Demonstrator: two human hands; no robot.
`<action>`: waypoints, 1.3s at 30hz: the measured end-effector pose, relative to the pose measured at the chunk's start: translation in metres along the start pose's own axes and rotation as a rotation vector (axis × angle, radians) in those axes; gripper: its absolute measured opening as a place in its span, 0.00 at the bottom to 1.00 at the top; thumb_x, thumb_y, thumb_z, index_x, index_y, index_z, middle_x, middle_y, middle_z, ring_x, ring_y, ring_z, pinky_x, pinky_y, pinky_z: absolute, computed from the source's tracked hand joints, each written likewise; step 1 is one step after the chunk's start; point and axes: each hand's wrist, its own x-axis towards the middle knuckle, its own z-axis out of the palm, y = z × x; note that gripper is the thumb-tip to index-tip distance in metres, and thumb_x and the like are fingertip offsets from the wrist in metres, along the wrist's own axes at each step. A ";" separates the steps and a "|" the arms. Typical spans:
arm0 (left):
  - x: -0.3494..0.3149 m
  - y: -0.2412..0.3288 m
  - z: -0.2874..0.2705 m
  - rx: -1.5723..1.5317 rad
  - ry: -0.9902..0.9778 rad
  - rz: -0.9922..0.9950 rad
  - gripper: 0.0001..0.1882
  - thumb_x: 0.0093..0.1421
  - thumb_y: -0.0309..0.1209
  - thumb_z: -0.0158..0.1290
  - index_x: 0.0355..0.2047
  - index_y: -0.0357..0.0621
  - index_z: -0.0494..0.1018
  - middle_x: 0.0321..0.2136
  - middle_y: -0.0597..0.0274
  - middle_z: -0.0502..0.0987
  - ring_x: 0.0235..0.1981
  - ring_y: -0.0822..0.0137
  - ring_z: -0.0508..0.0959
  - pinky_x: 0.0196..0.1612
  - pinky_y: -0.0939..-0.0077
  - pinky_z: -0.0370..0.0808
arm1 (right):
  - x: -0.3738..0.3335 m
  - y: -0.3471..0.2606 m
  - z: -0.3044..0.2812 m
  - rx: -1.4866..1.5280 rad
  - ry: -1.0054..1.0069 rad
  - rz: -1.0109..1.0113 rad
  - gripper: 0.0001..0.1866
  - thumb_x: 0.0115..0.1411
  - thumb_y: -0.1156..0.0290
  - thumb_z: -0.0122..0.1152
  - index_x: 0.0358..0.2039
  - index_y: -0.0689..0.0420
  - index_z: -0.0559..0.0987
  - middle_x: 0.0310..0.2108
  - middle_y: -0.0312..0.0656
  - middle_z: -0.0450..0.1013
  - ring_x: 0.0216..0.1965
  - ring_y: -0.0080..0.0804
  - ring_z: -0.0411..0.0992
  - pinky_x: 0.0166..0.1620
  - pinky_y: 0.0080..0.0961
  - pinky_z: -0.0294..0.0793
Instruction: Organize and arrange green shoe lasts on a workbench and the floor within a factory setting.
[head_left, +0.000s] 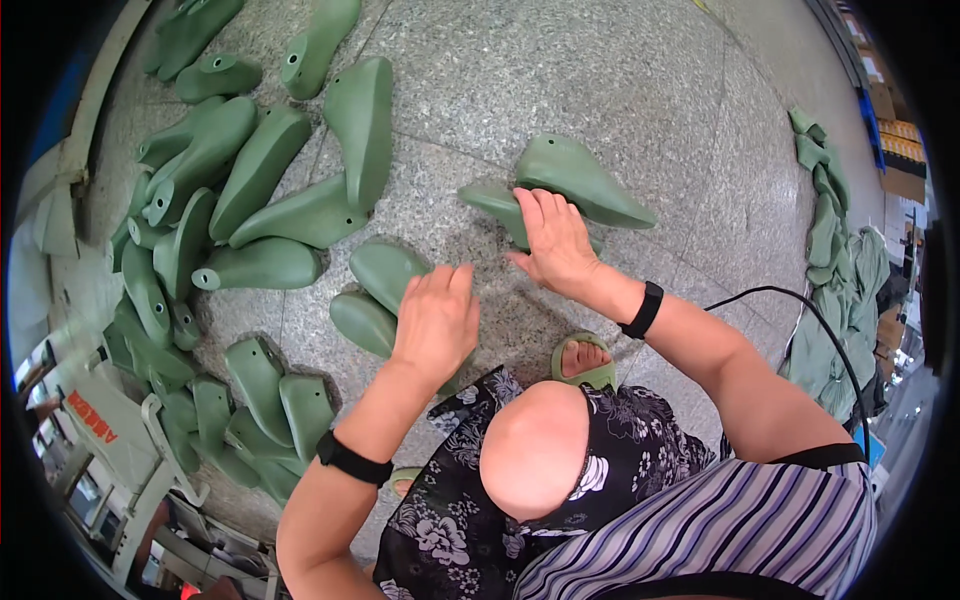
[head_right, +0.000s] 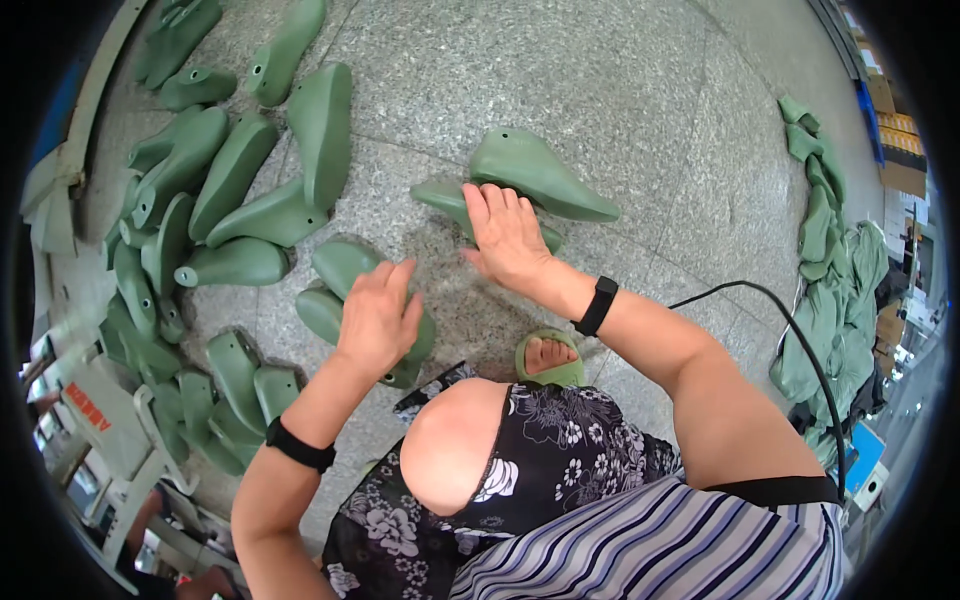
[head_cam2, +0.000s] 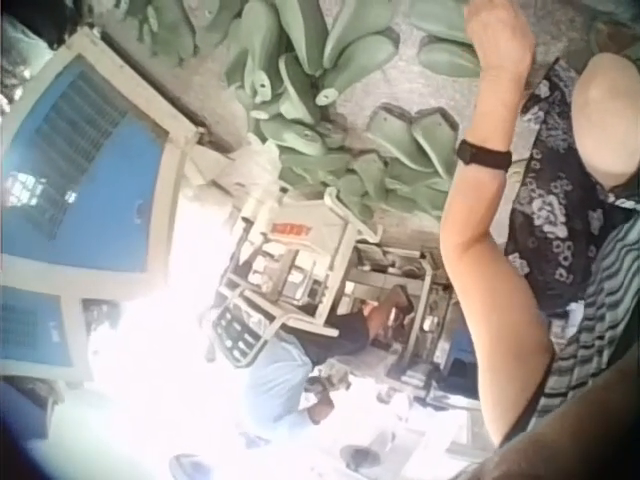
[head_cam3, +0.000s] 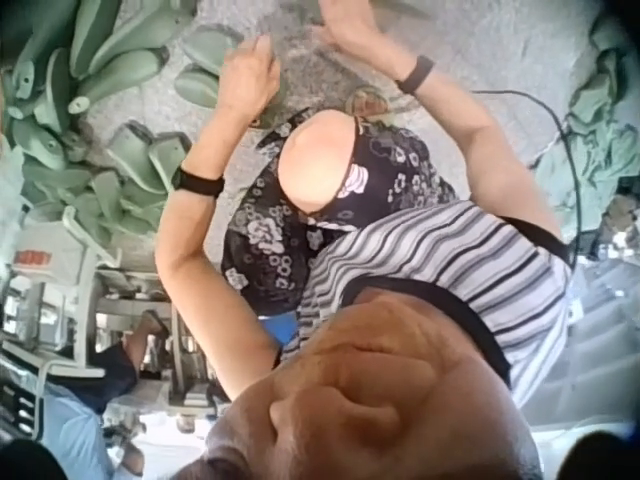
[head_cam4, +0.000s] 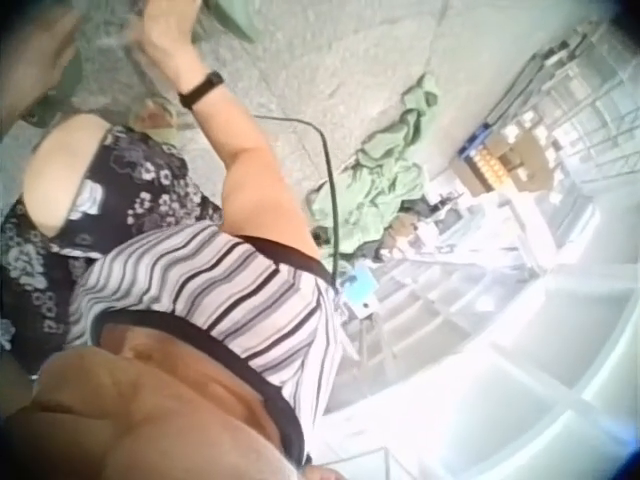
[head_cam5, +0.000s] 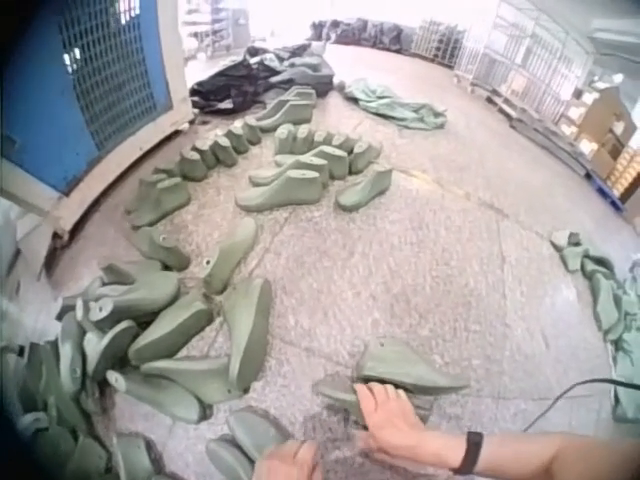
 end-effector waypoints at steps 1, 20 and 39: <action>0.010 0.000 0.001 0.012 0.008 0.043 0.18 0.51 0.25 0.54 0.44 0.37 0.69 0.32 0.45 0.72 0.32 0.44 0.73 0.37 0.55 0.71 | 0.002 0.000 -0.002 -0.040 -0.062 -0.007 0.40 0.41 0.67 0.70 0.54 0.61 0.62 0.44 0.50 0.63 0.46 0.51 0.64 0.46 0.40 0.65; 0.184 0.041 0.085 0.287 -0.217 0.317 0.32 0.41 0.29 0.61 0.50 0.47 0.68 0.51 0.52 0.67 0.57 0.53 0.64 0.60 0.48 0.55 | -0.075 0.083 -0.019 0.766 -0.397 0.464 0.26 0.54 0.60 0.62 0.48 0.63 0.69 0.42 0.50 0.69 0.43 0.44 0.68 0.47 0.34 0.67; 0.104 0.009 0.037 0.117 -0.116 -0.345 0.45 0.53 0.45 0.58 0.56 0.24 0.47 0.36 0.38 0.73 0.36 0.46 0.78 0.38 0.59 0.76 | -0.072 0.058 -0.023 0.345 -0.088 0.272 0.32 0.55 0.70 0.59 0.59 0.63 0.60 0.59 0.58 0.55 0.60 0.54 0.56 0.60 0.38 0.58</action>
